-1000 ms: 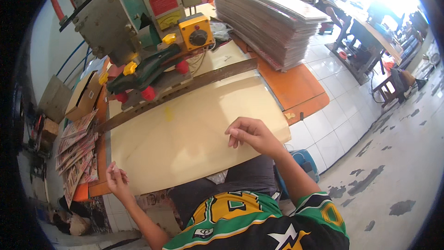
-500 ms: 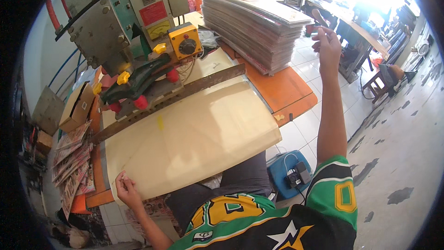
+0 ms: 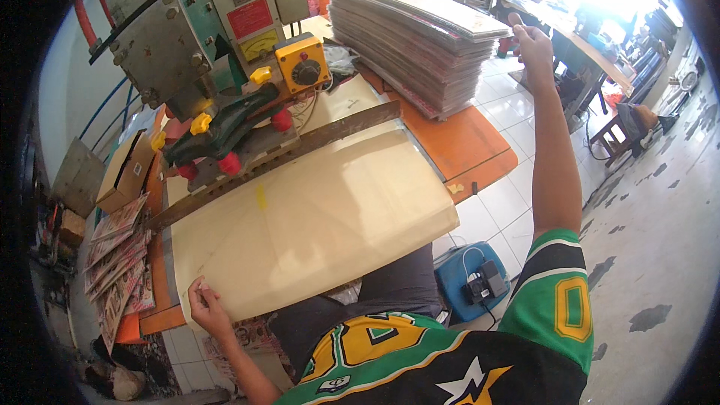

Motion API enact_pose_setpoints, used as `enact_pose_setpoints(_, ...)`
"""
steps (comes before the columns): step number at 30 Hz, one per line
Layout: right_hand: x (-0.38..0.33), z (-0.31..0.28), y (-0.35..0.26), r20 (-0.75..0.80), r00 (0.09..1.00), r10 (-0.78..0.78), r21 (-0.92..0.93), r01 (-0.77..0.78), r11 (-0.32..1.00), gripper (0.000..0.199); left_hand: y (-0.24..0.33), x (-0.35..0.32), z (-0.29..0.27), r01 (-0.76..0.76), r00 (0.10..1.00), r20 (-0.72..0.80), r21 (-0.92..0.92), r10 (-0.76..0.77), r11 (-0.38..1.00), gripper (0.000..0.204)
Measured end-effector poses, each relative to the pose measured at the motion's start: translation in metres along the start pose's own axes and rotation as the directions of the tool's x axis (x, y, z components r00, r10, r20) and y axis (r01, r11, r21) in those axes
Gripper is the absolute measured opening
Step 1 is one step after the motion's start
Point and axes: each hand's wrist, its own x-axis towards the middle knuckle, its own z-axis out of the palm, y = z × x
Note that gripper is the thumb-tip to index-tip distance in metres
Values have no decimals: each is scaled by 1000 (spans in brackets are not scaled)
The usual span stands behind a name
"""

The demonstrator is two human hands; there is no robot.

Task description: The person positions long strips of printed plastic under a manual heat-sealing machine, aligning them with a guide bar and then pressing the lever to seal the edge.

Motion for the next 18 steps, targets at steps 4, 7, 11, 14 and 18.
enact_pose_setpoints(4,11,-4,3,12,1000,13,-20,-13,1000,30,-2,0,1,-11,1000,-9,-1,11,1000,19)
enact_pose_setpoints(7,20,-5,5,34,999,15,-43,-13,999,32,-2,0,1,-15,1000,-10,15,15,1000,19)
enact_pose_setpoints(11,30,-7,4,80,995,62,-58,-57,997,36,-2,0,1,-10,1000,-15,22,10,1000,19)
enact_pose_setpoints(14,34,-7,4,102,992,78,-25,-75,997,38,-1,0,1,-6,1000,-17,31,6,999,19)
enact_pose_setpoints(18,33,-9,0,146,983,112,-103,-97,990,36,1,-1,2,-16,1000,-20,40,17,999,19)
